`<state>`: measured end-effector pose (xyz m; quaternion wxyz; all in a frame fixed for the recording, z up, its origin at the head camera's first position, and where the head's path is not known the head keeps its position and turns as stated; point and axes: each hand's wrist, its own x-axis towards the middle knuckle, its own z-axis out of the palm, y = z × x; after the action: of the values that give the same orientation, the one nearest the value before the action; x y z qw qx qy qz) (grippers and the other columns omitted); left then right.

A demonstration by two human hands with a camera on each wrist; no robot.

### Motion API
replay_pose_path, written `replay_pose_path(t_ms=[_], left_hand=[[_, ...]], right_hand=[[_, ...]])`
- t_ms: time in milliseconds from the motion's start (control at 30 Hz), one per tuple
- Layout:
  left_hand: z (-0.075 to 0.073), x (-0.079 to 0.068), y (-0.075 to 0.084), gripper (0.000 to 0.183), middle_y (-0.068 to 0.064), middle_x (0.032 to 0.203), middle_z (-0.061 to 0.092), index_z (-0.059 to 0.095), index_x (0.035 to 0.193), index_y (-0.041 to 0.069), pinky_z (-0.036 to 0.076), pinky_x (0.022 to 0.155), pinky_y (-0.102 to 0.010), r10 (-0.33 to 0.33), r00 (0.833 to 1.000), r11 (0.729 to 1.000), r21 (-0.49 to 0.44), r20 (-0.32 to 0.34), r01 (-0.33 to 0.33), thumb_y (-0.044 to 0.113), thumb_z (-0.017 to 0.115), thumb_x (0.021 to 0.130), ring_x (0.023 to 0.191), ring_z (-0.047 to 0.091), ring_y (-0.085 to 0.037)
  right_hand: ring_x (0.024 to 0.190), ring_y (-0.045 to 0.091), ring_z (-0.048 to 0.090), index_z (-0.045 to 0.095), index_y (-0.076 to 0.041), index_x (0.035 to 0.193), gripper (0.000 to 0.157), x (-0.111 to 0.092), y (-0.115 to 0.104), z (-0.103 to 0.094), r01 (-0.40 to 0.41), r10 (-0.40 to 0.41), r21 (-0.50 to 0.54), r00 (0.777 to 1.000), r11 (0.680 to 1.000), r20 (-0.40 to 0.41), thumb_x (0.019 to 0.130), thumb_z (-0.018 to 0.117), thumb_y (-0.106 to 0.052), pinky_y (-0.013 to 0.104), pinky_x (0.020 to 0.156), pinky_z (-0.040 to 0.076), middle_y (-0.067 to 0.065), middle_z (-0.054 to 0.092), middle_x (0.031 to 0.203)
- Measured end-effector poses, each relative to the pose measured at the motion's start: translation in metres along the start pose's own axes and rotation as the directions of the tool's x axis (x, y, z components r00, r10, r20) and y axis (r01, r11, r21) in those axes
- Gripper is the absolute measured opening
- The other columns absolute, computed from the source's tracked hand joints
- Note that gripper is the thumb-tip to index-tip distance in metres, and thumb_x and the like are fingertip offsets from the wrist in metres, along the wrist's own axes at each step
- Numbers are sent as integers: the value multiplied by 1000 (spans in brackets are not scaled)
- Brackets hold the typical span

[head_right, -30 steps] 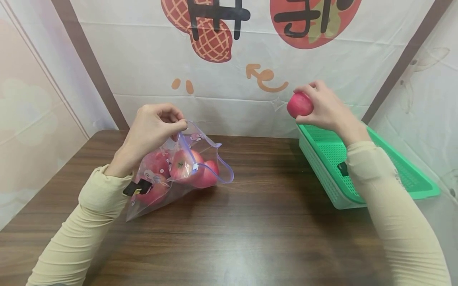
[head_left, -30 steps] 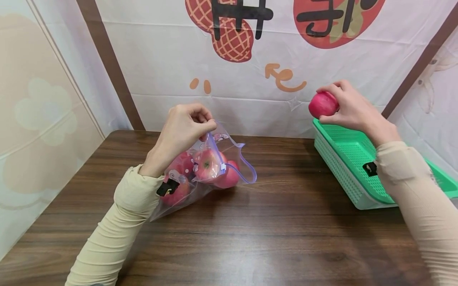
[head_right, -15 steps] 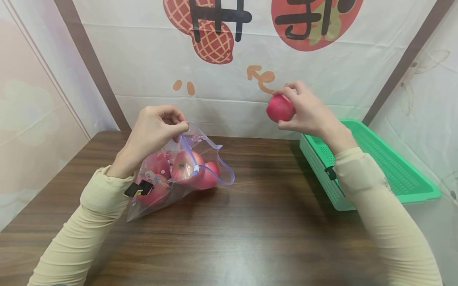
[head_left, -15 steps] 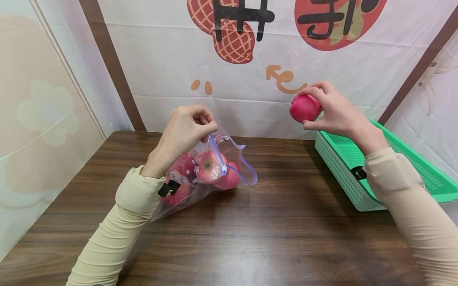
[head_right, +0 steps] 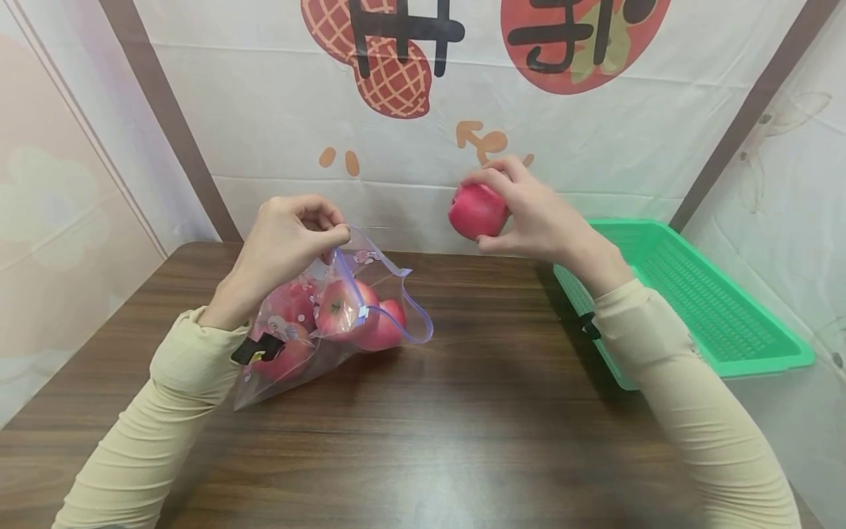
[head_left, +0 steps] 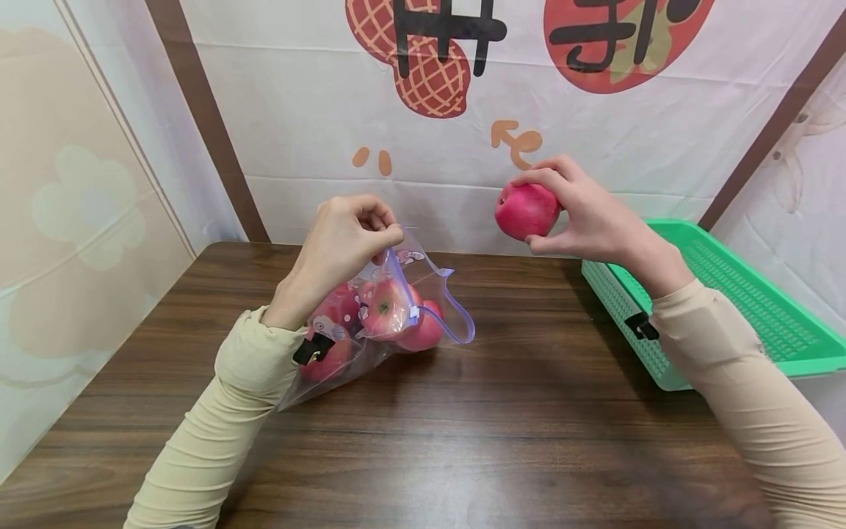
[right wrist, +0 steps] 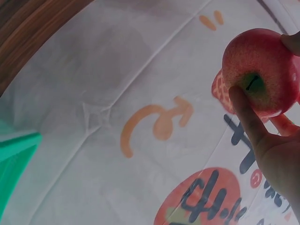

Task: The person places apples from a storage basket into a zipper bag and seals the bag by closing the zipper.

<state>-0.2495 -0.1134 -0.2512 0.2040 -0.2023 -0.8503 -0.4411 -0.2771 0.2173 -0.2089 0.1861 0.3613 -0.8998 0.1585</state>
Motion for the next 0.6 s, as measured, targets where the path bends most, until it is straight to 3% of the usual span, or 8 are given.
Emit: replay_pose_path(t_ms=[600], left_hand=[[0,0,1,4,-5,65,64,69,79,13,46,51,-25,-26,1000,1000,-8,7,26,15,65,81,53,62,-25]], right_hand=[[117,18,51,54,-20,135,75,8,-31,26,140,-144,105,989,985,30,69,89,-21,39,85,58,5,45,135]])
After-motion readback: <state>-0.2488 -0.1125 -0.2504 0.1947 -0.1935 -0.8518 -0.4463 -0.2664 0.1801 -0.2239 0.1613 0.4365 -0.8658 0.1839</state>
